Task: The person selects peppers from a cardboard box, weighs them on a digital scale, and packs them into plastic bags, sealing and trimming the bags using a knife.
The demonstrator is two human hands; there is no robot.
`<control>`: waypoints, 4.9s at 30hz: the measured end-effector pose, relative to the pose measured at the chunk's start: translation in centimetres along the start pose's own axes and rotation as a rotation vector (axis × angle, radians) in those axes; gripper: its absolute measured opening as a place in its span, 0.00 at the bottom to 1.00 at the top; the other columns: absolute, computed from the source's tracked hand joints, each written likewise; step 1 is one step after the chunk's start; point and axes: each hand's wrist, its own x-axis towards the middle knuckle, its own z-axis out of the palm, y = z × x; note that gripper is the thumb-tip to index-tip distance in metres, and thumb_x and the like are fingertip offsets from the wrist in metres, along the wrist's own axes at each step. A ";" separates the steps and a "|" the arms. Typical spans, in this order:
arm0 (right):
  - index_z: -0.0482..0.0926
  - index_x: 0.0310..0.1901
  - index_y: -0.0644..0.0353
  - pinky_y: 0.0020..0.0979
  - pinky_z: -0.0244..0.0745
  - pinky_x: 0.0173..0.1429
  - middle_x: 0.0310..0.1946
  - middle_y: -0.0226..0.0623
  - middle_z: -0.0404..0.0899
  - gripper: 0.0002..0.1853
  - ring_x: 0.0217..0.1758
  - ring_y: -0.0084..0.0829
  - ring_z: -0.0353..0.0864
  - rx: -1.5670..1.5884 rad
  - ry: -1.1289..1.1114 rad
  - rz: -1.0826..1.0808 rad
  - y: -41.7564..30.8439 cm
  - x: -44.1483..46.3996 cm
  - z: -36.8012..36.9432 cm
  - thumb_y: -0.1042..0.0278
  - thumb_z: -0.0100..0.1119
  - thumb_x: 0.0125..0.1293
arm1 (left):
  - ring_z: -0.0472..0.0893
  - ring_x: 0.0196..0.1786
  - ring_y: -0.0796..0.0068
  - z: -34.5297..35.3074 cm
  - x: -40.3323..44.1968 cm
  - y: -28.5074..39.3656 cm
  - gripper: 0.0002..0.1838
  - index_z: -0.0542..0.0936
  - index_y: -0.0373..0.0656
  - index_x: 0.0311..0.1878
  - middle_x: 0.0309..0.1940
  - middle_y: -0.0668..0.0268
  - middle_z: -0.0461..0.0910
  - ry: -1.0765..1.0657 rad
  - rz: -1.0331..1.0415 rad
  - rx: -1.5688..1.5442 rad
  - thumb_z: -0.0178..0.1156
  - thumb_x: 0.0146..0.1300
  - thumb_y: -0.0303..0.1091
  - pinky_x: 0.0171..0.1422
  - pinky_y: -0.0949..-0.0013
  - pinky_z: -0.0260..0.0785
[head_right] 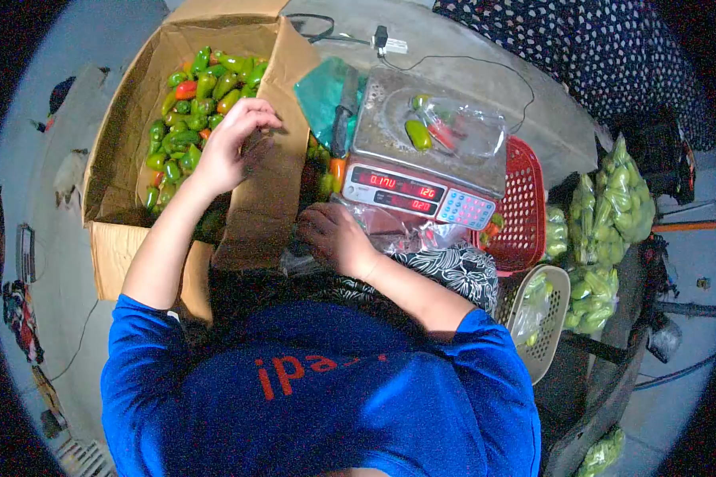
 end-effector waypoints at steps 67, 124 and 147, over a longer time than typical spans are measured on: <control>0.71 0.58 0.65 0.16 0.70 0.32 0.59 0.37 0.72 0.24 0.22 0.12 0.69 0.669 0.350 0.306 -19.6 -4.3 -29.0 0.79 0.54 0.58 | 0.75 0.38 0.81 10.8 -6.0 18.5 0.27 0.62 0.45 0.61 0.39 0.70 0.76 -0.486 -0.472 -0.937 0.55 0.64 0.49 0.38 0.74 0.70; 0.71 0.58 0.67 0.17 0.70 0.35 0.42 0.34 0.76 0.24 0.26 0.14 0.72 0.869 0.510 0.339 -18.6 -10.6 -27.6 0.76 0.55 0.57 | 0.78 0.41 0.78 9.4 -3.7 18.8 0.16 0.73 0.39 0.51 0.38 0.67 0.81 -0.688 -0.397 -0.465 0.56 0.58 0.25 0.49 0.73 0.69; 0.63 0.65 0.56 0.25 0.68 0.53 0.61 0.34 0.64 0.35 0.52 0.23 0.69 0.397 0.171 0.347 -9.3 -10.7 -23.3 0.57 0.62 0.56 | 0.78 0.48 0.68 14.8 -6.0 13.6 0.18 0.73 0.41 0.55 0.48 0.60 0.78 -0.545 -0.457 -1.014 0.52 0.66 0.40 0.54 0.67 0.70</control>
